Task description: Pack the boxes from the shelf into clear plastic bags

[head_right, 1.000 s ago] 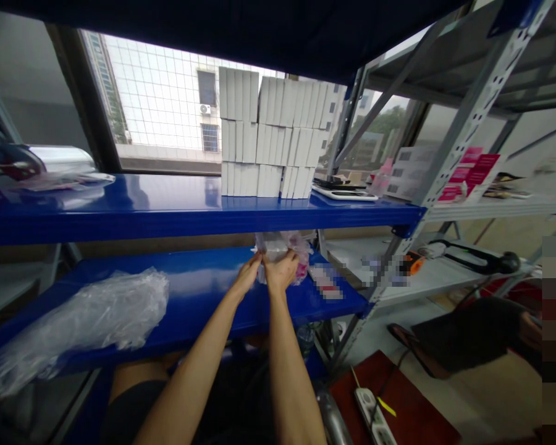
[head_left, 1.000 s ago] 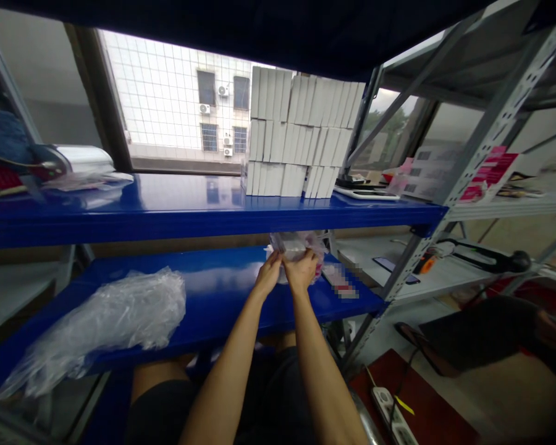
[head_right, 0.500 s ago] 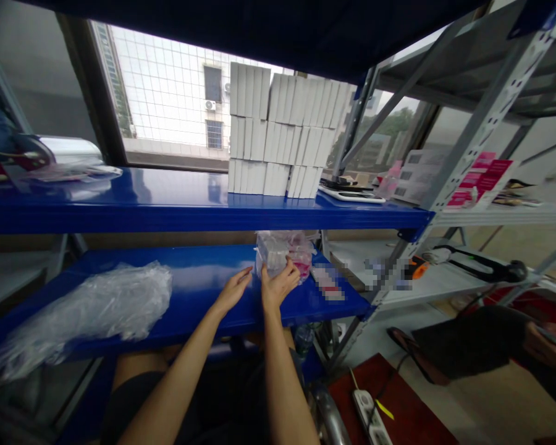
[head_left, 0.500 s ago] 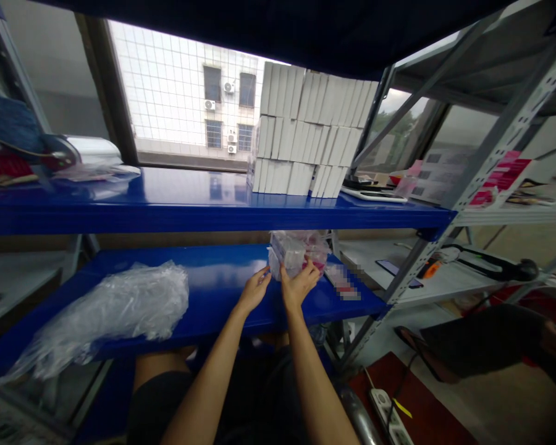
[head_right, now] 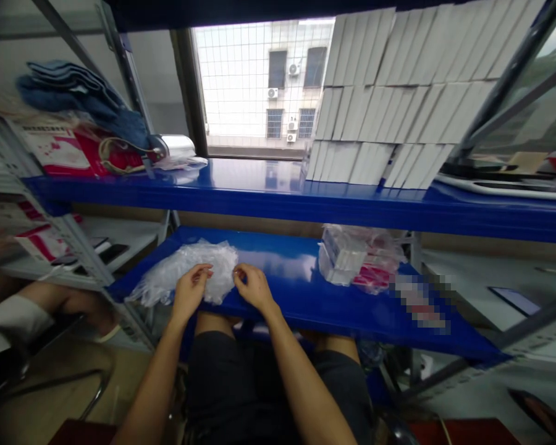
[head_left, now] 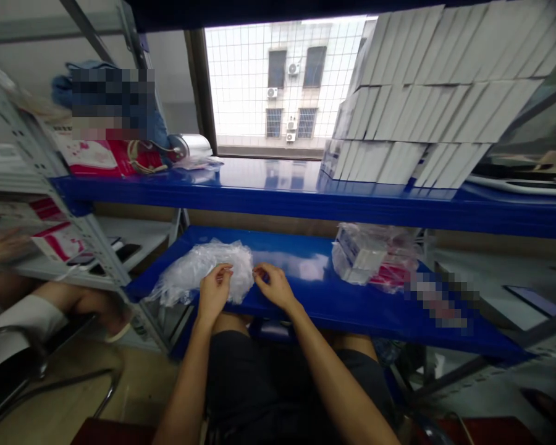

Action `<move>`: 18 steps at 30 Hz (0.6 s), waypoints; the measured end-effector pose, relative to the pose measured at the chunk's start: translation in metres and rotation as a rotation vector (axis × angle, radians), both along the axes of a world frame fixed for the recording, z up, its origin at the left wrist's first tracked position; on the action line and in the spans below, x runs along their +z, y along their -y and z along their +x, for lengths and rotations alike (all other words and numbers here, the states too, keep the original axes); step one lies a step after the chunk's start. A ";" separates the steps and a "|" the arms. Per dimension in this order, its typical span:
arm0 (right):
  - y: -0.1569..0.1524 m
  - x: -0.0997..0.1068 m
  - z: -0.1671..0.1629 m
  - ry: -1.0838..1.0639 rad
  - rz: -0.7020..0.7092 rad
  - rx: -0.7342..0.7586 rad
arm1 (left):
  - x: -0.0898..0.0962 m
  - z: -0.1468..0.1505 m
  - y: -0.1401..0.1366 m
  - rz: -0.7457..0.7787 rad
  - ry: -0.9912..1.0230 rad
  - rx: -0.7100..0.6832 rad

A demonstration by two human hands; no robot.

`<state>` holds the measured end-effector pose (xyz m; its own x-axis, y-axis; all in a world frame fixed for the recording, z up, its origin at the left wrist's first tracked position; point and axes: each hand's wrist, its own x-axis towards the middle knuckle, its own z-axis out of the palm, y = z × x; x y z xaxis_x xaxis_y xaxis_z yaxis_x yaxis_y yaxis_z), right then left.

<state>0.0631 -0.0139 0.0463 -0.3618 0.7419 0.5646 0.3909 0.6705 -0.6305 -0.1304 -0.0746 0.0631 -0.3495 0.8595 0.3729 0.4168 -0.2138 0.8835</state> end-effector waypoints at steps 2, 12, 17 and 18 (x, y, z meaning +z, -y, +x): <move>-0.003 0.005 -0.024 0.043 -0.023 0.024 | -0.012 -0.025 0.005 -0.030 -0.045 0.054; -0.014 0.001 -0.068 0.404 0.020 0.236 | -0.053 -0.048 0.021 0.120 -0.267 0.171; -0.015 0.007 -0.080 0.330 0.065 0.258 | -0.041 -0.050 0.028 0.195 -0.311 0.299; -0.016 0.010 -0.083 0.266 0.052 0.222 | -0.039 -0.051 0.030 0.209 -0.319 0.331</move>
